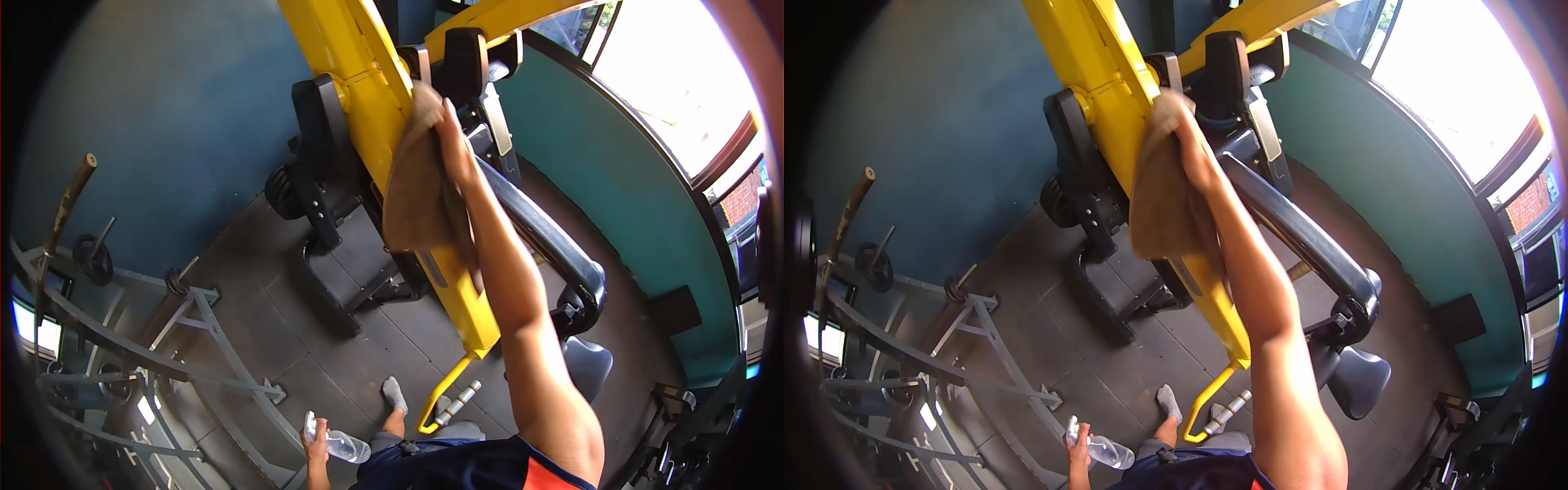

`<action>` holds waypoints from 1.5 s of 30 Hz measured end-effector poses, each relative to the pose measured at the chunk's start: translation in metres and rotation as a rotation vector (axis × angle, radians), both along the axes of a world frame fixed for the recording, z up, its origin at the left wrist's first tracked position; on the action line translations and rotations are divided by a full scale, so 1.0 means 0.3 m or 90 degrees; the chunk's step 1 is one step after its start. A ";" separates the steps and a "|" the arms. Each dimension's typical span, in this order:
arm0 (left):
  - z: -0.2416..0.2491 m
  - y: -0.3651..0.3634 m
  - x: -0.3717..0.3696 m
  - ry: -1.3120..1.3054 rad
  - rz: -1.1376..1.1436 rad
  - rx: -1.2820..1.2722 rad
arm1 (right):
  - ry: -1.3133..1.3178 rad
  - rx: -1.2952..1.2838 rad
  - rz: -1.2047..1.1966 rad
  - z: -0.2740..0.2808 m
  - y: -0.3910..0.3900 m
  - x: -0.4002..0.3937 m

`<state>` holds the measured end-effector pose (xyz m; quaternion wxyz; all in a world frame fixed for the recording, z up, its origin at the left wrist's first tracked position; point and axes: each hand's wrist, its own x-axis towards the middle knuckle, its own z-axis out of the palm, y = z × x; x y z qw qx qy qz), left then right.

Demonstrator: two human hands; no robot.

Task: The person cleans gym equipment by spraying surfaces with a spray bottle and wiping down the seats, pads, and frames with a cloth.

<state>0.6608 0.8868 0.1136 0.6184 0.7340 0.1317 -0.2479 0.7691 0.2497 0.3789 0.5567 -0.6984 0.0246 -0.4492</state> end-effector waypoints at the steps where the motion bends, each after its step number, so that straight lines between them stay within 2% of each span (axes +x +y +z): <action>1: 0.002 0.004 -0.002 -0.009 0.015 -0.006 | 0.007 -0.048 0.022 0.090 -0.049 0.097; 2: 0.006 0.012 -0.005 -0.005 0.044 -0.019 | 0.031 -0.041 0.044 0.198 -0.072 0.168; 3: 0.019 0.028 0.001 -0.004 0.062 -0.016 | 0.136 -0.100 -0.043 0.300 -0.061 0.187; 4: 0.032 0.036 0.000 0.001 0.078 -0.010 | 0.098 -0.096 -0.059 0.335 -0.095 0.259; 5: 0.026 0.047 -0.010 0.007 0.095 -0.008 | 0.153 0.005 -0.004 0.331 -0.182 0.325; 7: -0.017 0.106 -0.003 0.034 0.072 -0.006 | 0.106 -0.033 -0.080 0.241 -0.190 0.301; 9: -0.020 0.093 -0.002 0.028 0.048 0.010 | 0.115 -0.218 -0.105 0.127 -0.124 0.152; 10: -0.015 0.082 -0.001 0.027 0.032 0.016 | 0.050 -0.291 -0.200 -0.002 -0.101 0.079; 12: 0.001 0.057 -0.003 0.028 0.001 0.033 | 0.077 -0.363 -0.308 -0.263 -0.070 -0.116; 13: 0.009 0.051 -0.006 0.031 -0.011 0.041 | 0.143 -0.204 -0.207 -0.313 0.011 -0.253; 15: 0.026 0.014 -0.002 0.034 -0.032 0.054 | 0.337 -0.135 -0.280 -0.541 0.137 -0.513; 16: 0.048 -0.013 -0.002 0.031 -0.028 0.053 | 0.320 -0.180 -0.368 -0.657 0.217 -0.614; 17: 0.043 -0.028 -0.005 0.037 -0.039 0.045 | 0.308 -0.136 -0.430 -0.686 0.318 -0.672; 18: 0.029 -0.039 -0.003 0.041 -0.049 0.036 | 0.313 -0.163 -0.449 -0.713 0.380 -0.713; 19: 0.027 -0.049 0.000 0.044 -0.059 0.029 | 0.391 -0.225 -0.486 -0.799 0.425 -0.729; 21: 0.036 -0.096 -0.013 0.030 -0.067 0.019 | 0.518 -0.272 -0.383 -0.718 0.512 -0.691; 22: 0.037 -0.107 -0.015 0.014 -0.086 0.011 | 0.604 -0.631 -0.347 -0.728 0.510 -0.672; 24: 0.037 -0.116 -0.024 -0.003 -0.113 0.000 | 0.721 -0.775 -0.219 -0.690 0.479 -0.522; 25: 0.034 -0.128 -0.037 -0.003 -0.100 -0.011 | 0.438 -0.652 -0.303 -0.666 0.442 -0.445; 26: 0.042 -0.134 -0.052 0.001 -0.093 -0.015 | 0.599 -1.070 -0.413 -0.419 0.463 -0.382; 27: 0.053 -0.145 -0.056 0.002 -0.089 -0.019 | 0.883 -1.044 -0.505 -0.245 0.502 -0.267; 30: 0.098 -0.144 -0.083 -0.017 -0.110 0.003 | 0.452 -0.122 -0.193 0.006 0.484 -0.210; 31: 0.124 -0.149 -0.096 -0.022 -0.104 0.016 | 0.363 -0.461 -0.333 -0.099 0.444 -0.071; 32: 0.133 -0.144 -0.099 -0.031 -0.096 0.008 | 0.239 -0.760 -0.602 -0.199 0.404 0.065; 33: 0.144 -0.117 -0.107 -0.034 -0.091 0.007 | 0.224 -0.670 -0.470 -0.276 0.395 0.030; 35: 0.164 -0.064 -0.117 -0.030 -0.083 0.015 | 0.281 -0.564 -0.385 -0.392 0.381 -0.151; 39: 0.138 -0.018 -0.112 -0.003 -0.078 0.052 | 0.402 -0.377 -0.480 -0.639 0.438 -0.698; 41: 0.183 -0.036 -0.141 0.005 -0.080 0.066 | 0.442 -0.274 -0.443 -0.702 0.470 -0.779; 42: 0.182 -0.038 -0.143 -0.002 -0.079 0.058 | 0.447 -0.182 -0.344 -0.728 0.449 -0.735; 44: 0.173 -0.029 -0.117 -0.012 -0.131 0.061 | 0.387 -0.145 -0.364 -0.727 0.367 -0.566; 45: 0.174 -0.023 -0.107 -0.012 -0.161 0.065 | 0.556 -0.022 -0.306 -0.461 0.332 -0.531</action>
